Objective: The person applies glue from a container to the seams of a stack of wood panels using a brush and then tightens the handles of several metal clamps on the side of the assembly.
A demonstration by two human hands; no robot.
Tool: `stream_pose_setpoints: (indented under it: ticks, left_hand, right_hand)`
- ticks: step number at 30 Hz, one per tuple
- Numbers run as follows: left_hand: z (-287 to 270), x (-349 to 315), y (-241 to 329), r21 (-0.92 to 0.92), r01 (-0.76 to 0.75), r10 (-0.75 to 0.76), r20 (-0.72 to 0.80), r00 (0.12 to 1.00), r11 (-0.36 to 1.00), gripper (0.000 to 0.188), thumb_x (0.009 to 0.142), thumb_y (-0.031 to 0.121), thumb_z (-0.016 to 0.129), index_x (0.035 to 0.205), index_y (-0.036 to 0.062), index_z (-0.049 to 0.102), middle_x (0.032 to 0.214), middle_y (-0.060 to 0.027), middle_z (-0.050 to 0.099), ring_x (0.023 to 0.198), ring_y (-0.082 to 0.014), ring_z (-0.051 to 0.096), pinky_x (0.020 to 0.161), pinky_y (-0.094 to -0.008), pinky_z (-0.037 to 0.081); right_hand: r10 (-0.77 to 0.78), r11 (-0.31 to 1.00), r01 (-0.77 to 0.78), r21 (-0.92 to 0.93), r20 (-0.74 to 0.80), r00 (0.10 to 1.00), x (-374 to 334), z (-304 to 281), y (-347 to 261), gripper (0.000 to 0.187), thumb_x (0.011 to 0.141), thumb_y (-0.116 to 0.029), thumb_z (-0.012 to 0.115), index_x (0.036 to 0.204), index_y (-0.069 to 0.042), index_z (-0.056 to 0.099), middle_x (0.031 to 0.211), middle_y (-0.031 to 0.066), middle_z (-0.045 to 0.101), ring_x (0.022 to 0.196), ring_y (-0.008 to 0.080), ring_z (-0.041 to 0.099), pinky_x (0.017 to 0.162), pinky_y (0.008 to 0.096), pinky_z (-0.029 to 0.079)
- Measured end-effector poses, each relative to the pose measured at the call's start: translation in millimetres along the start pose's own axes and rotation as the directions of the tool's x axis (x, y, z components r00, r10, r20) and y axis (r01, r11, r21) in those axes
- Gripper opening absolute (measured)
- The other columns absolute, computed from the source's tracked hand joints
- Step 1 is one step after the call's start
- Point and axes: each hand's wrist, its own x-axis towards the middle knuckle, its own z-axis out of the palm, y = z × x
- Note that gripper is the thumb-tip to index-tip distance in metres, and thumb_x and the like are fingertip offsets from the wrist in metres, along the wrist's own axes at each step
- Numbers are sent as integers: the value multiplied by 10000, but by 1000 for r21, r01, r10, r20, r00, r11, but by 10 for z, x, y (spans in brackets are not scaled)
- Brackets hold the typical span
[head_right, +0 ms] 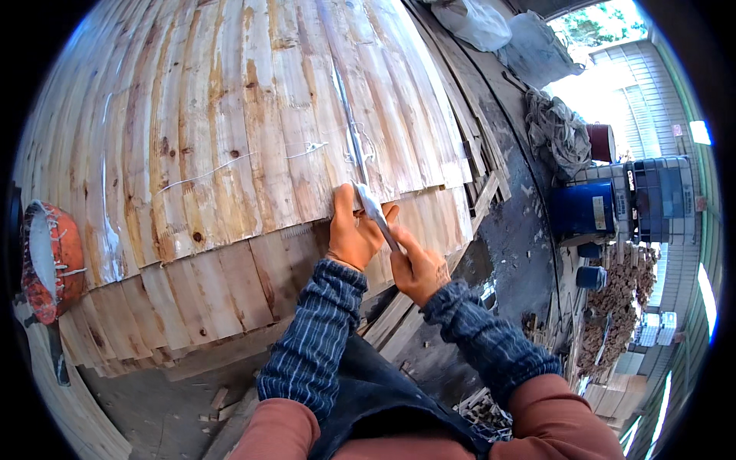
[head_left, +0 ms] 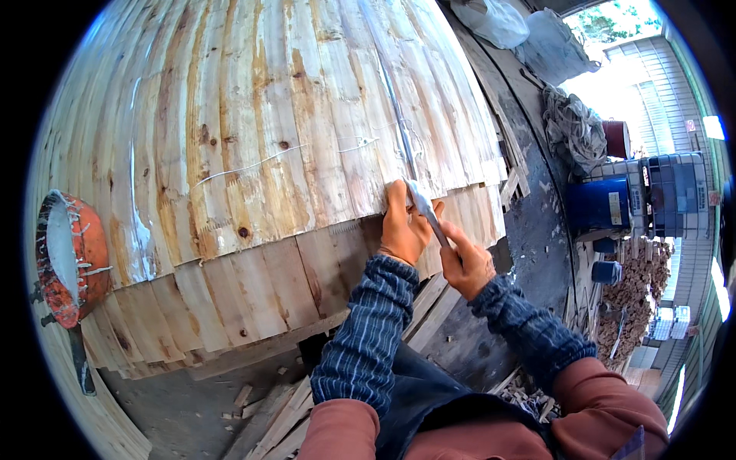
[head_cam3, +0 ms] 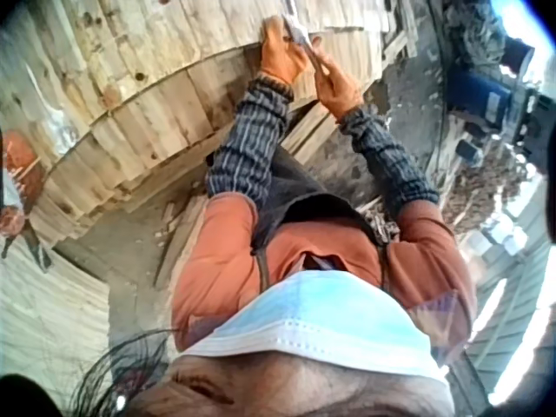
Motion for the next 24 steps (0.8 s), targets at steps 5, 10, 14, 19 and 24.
stream_pose_setpoints:
  ticks: [5,10,14,19,24]
  left_hand:
    - [-130,-2,39,-59,-7,12,75,997,998,355,922,433,639,1028,110,534,964,-30,563,929,-198,559,1043,-486,420]
    - [-81,-17,57,-13,-14,16,117,993,1000,304,938,415,620,1056,142,558,975,-8,581,982,-191,549,1019,-472,416]
    - [-189,42,72,-65,68,-55,190,980,996,342,932,425,627,1134,154,575,1117,-18,606,1096,-200,541,1044,-409,392]
    - [-188,56,46,-60,88,-70,254,965,994,422,915,420,652,1225,151,557,1184,-13,594,1191,-207,508,1062,-396,366]
    - [-187,5,94,-25,-1,5,165,986,1000,436,919,428,635,1236,144,538,1174,-34,598,1128,-244,530,1063,-447,377]
  right_hand:
    - [-80,994,81,-69,19,997,-198,-141,-148,512,839,-45,599,1345,-77,528,687,200,636,575,358,639,565,421,516]
    - [-16,995,19,-93,25,1000,39,-30,-244,491,846,-50,595,1331,-107,541,708,196,646,578,368,636,561,425,517]
    - [-158,970,143,-196,-64,985,355,17,-163,465,865,-93,585,1327,-122,534,645,181,619,562,370,624,547,445,507]
    - [-283,919,245,-309,-85,955,737,-16,-218,431,876,-122,589,1302,-92,536,625,178,613,549,362,619,522,441,493]
    - [-206,941,209,-267,39,978,196,46,-343,502,859,-107,598,1350,-69,502,668,201,636,549,360,629,531,438,509]
